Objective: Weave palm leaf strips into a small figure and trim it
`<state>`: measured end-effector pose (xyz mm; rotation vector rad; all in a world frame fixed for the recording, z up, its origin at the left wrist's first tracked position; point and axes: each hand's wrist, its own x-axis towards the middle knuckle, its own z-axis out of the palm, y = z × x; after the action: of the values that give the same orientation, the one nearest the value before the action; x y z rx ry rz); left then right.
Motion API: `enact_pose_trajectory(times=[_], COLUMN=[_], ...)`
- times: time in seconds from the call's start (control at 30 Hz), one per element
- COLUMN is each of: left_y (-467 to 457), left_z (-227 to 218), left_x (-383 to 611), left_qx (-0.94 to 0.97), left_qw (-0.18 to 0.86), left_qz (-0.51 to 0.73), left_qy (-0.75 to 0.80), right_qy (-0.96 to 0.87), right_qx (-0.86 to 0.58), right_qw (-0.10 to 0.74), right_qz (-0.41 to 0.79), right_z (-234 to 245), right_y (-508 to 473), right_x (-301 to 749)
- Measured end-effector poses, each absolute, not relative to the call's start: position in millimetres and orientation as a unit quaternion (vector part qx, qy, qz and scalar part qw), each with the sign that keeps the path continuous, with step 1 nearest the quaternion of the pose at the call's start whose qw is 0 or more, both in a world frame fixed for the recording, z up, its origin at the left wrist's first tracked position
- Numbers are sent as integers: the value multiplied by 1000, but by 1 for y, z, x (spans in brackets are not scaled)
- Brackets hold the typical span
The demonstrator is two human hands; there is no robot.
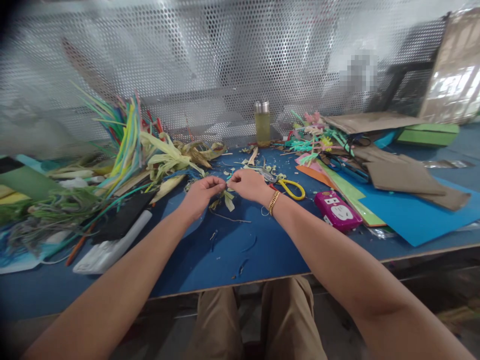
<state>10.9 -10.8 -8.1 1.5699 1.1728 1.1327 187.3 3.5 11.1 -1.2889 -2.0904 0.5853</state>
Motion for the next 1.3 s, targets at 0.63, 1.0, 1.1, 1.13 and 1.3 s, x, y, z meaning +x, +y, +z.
enact_pose_trajectory(times=[0.63,1.0,1.1,1.13,1.3], left_y=[-15,-12,-13,-13,-12], left_z=[-5,-8,-6,-5,-6], left_x=[13,12,12,13,12], left_qx=[543,547,531,527,538], left_qw=[474,461,463,464,430], left_qz=[470,467,470,471,463], left_qy=[509,519,532,535,557], right_qy=[-834,-897,-900,-899,-905], right_qx=[-457,-382,-389,-392,-388], right_qw=[309,218,193,189,176], right_qz=[-33,-50,-46,-42,-1], right_z=[24,30,29,29,31], right_y=[-14,-14,-11,-10,-9], right_x=[185,190,193,194,200])
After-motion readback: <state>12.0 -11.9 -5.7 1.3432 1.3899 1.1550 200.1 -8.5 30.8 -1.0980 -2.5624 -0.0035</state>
